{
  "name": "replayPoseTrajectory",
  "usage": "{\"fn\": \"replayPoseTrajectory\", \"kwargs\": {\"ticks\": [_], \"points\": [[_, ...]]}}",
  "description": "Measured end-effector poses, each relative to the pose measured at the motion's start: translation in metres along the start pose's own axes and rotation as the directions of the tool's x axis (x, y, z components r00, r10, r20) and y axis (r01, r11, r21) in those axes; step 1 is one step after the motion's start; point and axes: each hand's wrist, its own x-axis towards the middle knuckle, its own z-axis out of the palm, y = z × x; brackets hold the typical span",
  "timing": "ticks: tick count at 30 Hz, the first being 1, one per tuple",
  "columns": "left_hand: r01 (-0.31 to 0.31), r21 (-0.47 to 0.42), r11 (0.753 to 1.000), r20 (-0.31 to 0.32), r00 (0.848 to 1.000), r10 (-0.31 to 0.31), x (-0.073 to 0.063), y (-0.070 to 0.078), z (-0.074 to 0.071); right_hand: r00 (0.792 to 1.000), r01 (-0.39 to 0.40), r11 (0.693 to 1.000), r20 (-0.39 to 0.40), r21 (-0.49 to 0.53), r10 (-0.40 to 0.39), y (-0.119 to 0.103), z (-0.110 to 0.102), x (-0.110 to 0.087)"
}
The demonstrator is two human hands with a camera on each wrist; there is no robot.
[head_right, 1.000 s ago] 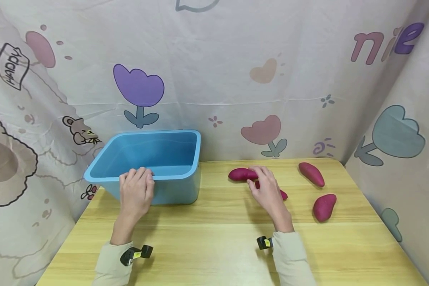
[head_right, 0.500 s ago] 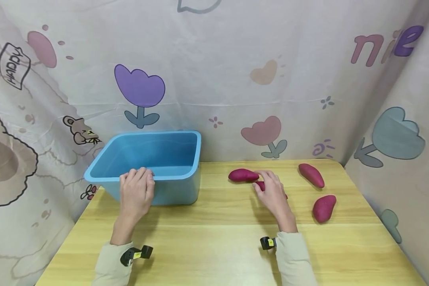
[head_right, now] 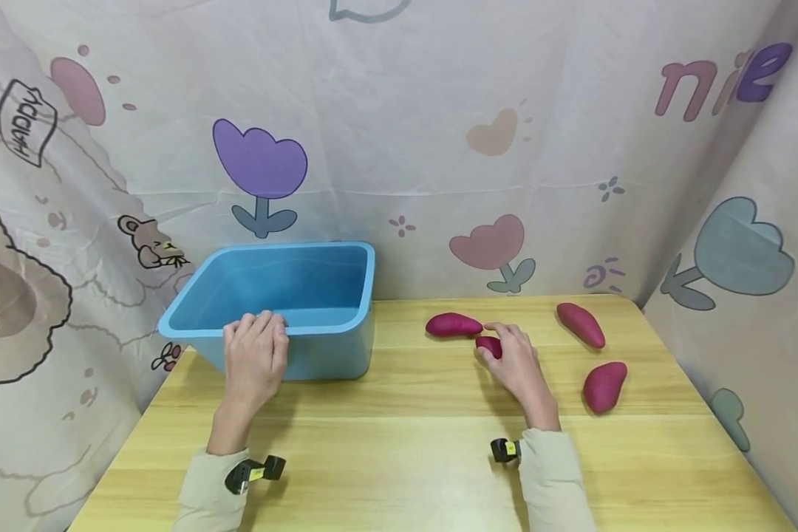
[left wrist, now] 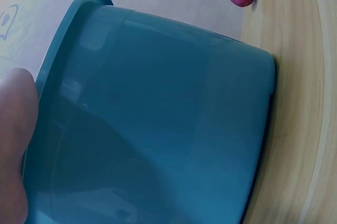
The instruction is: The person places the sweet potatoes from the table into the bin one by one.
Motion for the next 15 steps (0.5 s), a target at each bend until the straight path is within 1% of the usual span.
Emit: {"fn": "replayPoseTrajectory", "kwargs": {"ticks": [3, 7, 9, 15], "points": [[0.007, 0.001, 1.0, 0.011, 1.0, -0.007, 0.0, 0.0, -0.0002, 1.0, -0.021, 1.0, 0.023, -0.006, 0.022, 0.0016, -0.001, -0.0004], [0.013, -0.005, 1.0, 0.01, 1.0, -0.013, -0.0004, -0.0008, 0.0002, 0.998, -0.04, 0.999, 0.048, -0.017, 0.04, 0.0037, -0.003, -0.0005], [0.015, -0.007, 1.0, 0.005, 1.0, -0.015, -0.0008, -0.0012, 0.0005, 0.997, -0.045, 0.999, 0.065, -0.02, 0.046, 0.0056, -0.0037, -0.0009], [0.02, 0.0, 1.0, 0.02, 1.0, -0.02, -0.0007, -0.0011, 0.0003, 0.992, -0.047, 0.999, 0.116, -0.022, 0.05, 0.0102, -0.0054, -0.0034]]}}
